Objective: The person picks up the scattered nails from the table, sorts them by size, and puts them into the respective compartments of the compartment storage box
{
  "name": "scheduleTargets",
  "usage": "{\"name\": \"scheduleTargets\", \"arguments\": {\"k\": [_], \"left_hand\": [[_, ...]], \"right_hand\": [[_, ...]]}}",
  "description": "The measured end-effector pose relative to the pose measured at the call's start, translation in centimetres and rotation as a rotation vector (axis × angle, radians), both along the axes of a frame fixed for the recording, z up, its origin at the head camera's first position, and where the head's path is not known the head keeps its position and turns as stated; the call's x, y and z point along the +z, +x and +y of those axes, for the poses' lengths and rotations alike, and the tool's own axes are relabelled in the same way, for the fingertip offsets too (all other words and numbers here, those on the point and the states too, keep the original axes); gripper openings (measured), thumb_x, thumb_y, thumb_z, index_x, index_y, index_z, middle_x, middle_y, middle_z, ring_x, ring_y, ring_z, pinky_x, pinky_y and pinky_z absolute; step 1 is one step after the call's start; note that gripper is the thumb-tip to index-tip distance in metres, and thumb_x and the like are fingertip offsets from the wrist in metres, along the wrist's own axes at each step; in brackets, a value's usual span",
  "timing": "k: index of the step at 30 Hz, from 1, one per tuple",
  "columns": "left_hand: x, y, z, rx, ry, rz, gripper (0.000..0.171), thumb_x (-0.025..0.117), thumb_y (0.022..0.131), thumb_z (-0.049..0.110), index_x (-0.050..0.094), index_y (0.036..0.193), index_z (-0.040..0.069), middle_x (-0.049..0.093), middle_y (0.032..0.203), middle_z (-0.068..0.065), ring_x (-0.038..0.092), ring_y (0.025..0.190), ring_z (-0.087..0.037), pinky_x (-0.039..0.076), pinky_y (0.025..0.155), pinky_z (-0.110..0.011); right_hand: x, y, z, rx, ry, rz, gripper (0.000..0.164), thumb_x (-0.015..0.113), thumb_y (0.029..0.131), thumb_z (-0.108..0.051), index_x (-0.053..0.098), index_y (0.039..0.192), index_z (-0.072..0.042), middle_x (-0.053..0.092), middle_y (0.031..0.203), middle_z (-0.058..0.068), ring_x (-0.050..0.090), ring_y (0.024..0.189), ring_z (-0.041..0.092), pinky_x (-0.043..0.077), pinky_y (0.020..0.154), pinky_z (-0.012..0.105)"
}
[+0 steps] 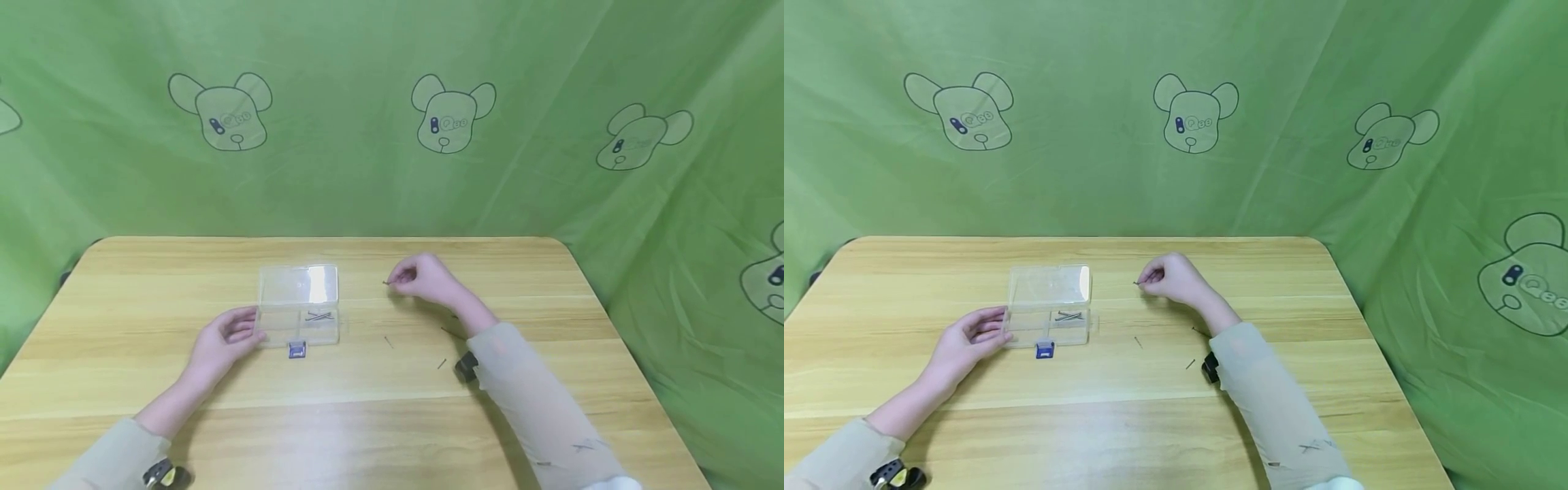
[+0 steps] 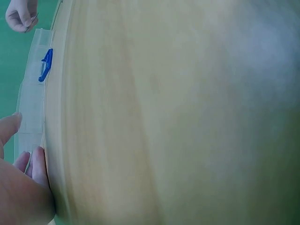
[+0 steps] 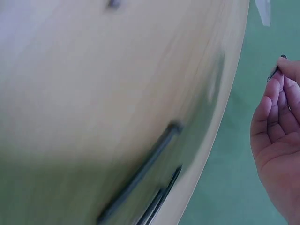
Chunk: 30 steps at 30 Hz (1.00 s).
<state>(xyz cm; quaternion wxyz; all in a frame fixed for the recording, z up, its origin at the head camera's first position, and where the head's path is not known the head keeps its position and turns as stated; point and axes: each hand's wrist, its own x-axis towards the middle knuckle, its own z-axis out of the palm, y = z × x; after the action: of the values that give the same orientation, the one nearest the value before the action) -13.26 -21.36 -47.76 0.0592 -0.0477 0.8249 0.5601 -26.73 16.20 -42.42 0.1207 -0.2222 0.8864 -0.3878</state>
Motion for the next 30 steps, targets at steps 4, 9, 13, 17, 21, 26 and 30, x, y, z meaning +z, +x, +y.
{"name": "scheduleTargets", "arguments": {"k": [4, 9, 13, 17, 21, 26, 30], "left_hand": [[0.0, 0.0, 0.0, 0.002, -0.001, -0.002, 0.067, 0.076, 0.099, 0.013, 0.044, 0.155, -0.006, 0.058, 0.148, -0.032, 0.061, 0.134, -0.045, 0.051, 0.092, 0.0], [0.0, 0.0, 0.0, 0.001, 0.003, -0.004, 0.067, 0.075, 0.099, 0.013, 0.044, 0.155, -0.006, 0.058, 0.148, -0.032, 0.061, 0.134, -0.045, 0.051, 0.092, 0.0], [0.1, 0.0, 0.0, 0.0, 0.009, -0.004, 0.067, 0.075, 0.099, 0.012, 0.043, 0.155, -0.006, 0.057, 0.149, -0.032, 0.06, 0.135, -0.045, 0.05, 0.092, 0.0], [0.1, -0.1, 0.0, 0.002, 0.007, -0.002, 0.066, 0.075, 0.099, 0.011, 0.044, 0.155, -0.007, 0.057, 0.149, -0.032, 0.06, 0.135, -0.045, 0.05, 0.092, 0.0], [0.1, -0.1, 0.0, 0.001, 0.005, 0.001, 0.066, 0.075, 0.099, 0.011, 0.044, 0.154, -0.007, 0.058, 0.148, -0.032, 0.06, 0.134, -0.045, 0.051, 0.092, 0.0], [0.1, -0.1, 0.0, -0.001, 0.012, 0.005, 0.066, 0.075, 0.099, 0.011, 0.044, 0.154, -0.007, 0.057, 0.149, -0.032, 0.06, 0.134, -0.045, 0.051, 0.092, 0.0], [0.2, -0.1, 0.0, 0.0, 0.017, 0.005, 0.066, 0.075, 0.099, 0.011, 0.044, 0.154, -0.008, 0.057, 0.149, -0.032, 0.06, 0.134, -0.045, 0.051, 0.092, -0.001]], "right_hand": [[-0.1, 0.0, -1.7, 0.038, -0.014, 0.005, 0.013, 0.078, 0.09, -0.002, 0.081, 0.103, -0.002, 0.081, 0.101, 0.014, 0.071, 0.089, 0.018, 0.063, 0.085, 0.025], [-0.4, 0.1, -3.6, 0.086, -0.018, 0.009, 0.012, 0.079, 0.09, -0.003, 0.081, 0.102, -0.002, 0.081, 0.101, 0.013, 0.07, 0.089, 0.017, 0.063, 0.086, 0.025], [-0.7, 0.2, -5.1, 0.114, -0.029, -0.009, 0.012, 0.079, 0.091, -0.004, 0.08, 0.103, -0.002, 0.081, 0.103, 0.013, 0.07, 0.09, 0.016, 0.063, 0.087, 0.024], [-1.0, 0.5, -6.4, 0.128, -0.038, -0.028, 0.012, 0.08, 0.091, -0.005, 0.08, 0.103, -0.003, 0.08, 0.103, 0.012, 0.07, 0.09, 0.015, 0.063, 0.087, 0.024], [-1.0, 0.8, -7.5, 0.152, -0.036, -0.031, 0.012, 0.079, 0.092, -0.005, 0.08, 0.104, -0.003, 0.08, 0.102, 0.011, 0.069, 0.089, 0.014, 0.062, 0.086, 0.022], [-1.0, 1.0, -8.7, 0.187, -0.024, -0.029, 0.012, 0.079, 0.093, -0.005, 0.08, 0.104, -0.004, 0.08, 0.101, 0.01, 0.069, 0.089, 0.013, 0.062, 0.085, 0.02], [-0.8, 1.2, -9.7, 0.224, -0.008, -0.02, 0.009, 0.079, 0.093, -0.007, 0.08, 0.103, -0.005, 0.08, 0.1, 0.009, 0.07, 0.089, 0.013, 0.061, 0.085, 0.019]]}}
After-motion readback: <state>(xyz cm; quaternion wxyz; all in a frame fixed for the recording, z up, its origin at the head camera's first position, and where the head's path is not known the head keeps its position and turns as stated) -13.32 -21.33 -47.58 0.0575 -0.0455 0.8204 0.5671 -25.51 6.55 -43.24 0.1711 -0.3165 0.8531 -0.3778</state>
